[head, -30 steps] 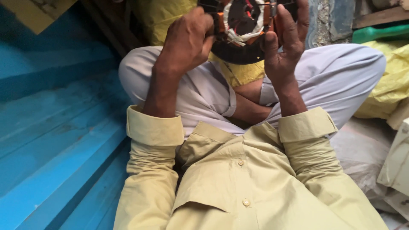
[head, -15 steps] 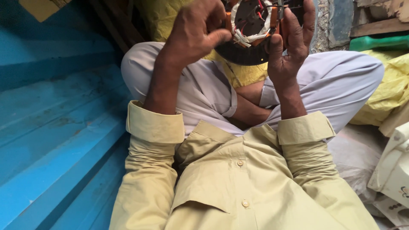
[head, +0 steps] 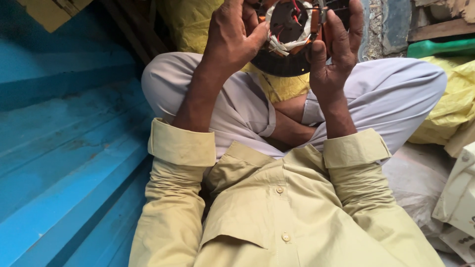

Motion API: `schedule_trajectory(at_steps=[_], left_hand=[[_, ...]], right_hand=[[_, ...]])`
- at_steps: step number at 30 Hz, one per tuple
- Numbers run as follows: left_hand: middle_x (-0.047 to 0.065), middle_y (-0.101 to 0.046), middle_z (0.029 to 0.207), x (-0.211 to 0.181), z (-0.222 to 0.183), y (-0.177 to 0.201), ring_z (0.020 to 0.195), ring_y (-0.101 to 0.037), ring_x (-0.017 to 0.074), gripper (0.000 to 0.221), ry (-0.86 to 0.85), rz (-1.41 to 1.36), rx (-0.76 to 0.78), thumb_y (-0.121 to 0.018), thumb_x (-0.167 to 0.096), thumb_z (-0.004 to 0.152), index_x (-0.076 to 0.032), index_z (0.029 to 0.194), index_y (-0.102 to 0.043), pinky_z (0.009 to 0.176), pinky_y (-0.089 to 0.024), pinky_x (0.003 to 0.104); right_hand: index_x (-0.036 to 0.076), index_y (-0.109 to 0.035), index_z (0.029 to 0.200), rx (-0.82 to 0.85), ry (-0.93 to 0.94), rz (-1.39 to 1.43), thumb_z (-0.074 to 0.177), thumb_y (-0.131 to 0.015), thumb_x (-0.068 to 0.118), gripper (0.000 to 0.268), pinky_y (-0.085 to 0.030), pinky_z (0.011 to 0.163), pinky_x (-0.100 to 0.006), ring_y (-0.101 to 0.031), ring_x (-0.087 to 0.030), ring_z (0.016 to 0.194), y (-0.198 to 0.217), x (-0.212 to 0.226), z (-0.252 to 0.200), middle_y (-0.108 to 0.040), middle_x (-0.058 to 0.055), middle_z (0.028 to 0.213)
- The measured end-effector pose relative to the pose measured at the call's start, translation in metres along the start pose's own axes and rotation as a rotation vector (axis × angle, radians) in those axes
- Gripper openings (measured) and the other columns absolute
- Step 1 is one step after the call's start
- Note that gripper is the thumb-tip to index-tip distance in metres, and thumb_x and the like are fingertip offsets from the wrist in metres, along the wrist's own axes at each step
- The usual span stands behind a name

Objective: The person sits on the floor and repairs a circular electrical component, likely a fan motor stator. They use orange-handled scissors to cut and strip wires, then twist and arrange the connections by hand.

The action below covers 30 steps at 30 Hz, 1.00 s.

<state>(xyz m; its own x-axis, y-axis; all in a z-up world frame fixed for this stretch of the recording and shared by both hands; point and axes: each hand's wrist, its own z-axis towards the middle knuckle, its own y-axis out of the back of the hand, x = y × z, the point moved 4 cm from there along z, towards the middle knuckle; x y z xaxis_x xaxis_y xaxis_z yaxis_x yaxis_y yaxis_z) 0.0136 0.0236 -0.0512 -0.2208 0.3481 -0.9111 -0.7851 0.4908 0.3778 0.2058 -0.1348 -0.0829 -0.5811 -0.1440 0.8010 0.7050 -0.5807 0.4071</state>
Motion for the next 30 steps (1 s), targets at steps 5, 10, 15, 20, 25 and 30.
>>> schedule_trajectory(at_steps=[5, 10, 15, 20, 25, 30], left_hand=[[0.007, -0.072, 0.095, -0.017, 0.001, 0.023, 0.083, -0.076, 0.0158, 0.02, -0.131, -0.03, 0.05, -0.07, 0.005, 0.098, -0.004, 0.114, -0.063, 0.072, -0.06, 0.028], [0.011, -0.067, 0.108, -0.036, -0.007, 0.029, 0.102, -0.07, 0.0262, 0.024, -0.308, 0.155, 0.143, -0.084, -0.002, 0.091, -0.008, 0.113, -0.075, 0.087, -0.058, 0.037], [0.009, -0.065, 0.107, -0.036, 0.001, 0.024, 0.1, -0.067, 0.0265, 0.02, -0.315, 0.282, 0.183, -0.089, -0.007, 0.093, -0.012, 0.109, -0.078, 0.086, -0.054, 0.041], [0.009, -0.062, 0.109, -0.041, 0.001, 0.027, 0.104, -0.066, 0.0276, 0.018, -0.426, 0.256, 0.132, -0.089, -0.005, 0.09, -0.011, 0.099, -0.074, 0.088, -0.055, 0.04], [0.016, -0.058, 0.131, -0.049, 0.005, 0.029, 0.115, -0.064, 0.0275, 0.02, -0.361, 0.02, 0.142, -0.08, 0.006, 0.09, -0.004, 0.104, -0.069, 0.096, -0.056, 0.039], [0.015, -0.062, 0.13, -0.049, 0.007, 0.03, 0.115, -0.069, 0.0278, 0.032, -0.241, 0.03, 0.069, -0.064, 0.013, 0.091, -0.004, 0.118, -0.068, 0.092, -0.058, 0.036]], right_hand=[[0.005, -0.061, 0.152, 0.0, 0.005, 0.012, 0.115, -0.063, 0.036, 0.048, -0.04, 0.123, -0.035, -0.038, -0.025, 0.156, -0.003, -0.001, 0.002, -0.033, -0.012, 0.169], [0.005, -0.06, 0.153, 0.008, -0.035, 0.025, 0.117, -0.065, 0.033, 0.047, -0.041, 0.121, -0.033, -0.042, -0.023, 0.155, -0.002, -0.006, -0.004, -0.032, -0.01, 0.167], [0.004, -0.058, 0.153, 0.014, -0.082, 0.207, 0.116, -0.064, 0.035, 0.049, -0.054, 0.116, -0.03, -0.053, -0.02, 0.146, -0.005, -0.01, -0.003, -0.025, -0.011, 0.17], [0.003, -0.06, 0.154, -0.004, -0.013, 0.055, 0.116, -0.064, 0.031, 0.047, -0.051, 0.116, -0.031, -0.053, -0.021, 0.148, -0.004, -0.005, -0.004, -0.03, -0.007, 0.168], [-0.001, -0.056, 0.154, -0.002, -0.006, 0.234, 0.118, -0.063, 0.029, 0.047, -0.058, 0.109, -0.029, -0.059, -0.018, 0.138, -0.005, 0.002, 0.005, -0.026, -0.009, 0.168], [-0.004, -0.055, 0.149, -0.014, -0.027, 0.253, 0.116, -0.062, 0.026, 0.046, -0.059, 0.105, -0.029, -0.063, -0.019, 0.131, -0.005, 0.01, 0.009, -0.027, -0.014, 0.171]])
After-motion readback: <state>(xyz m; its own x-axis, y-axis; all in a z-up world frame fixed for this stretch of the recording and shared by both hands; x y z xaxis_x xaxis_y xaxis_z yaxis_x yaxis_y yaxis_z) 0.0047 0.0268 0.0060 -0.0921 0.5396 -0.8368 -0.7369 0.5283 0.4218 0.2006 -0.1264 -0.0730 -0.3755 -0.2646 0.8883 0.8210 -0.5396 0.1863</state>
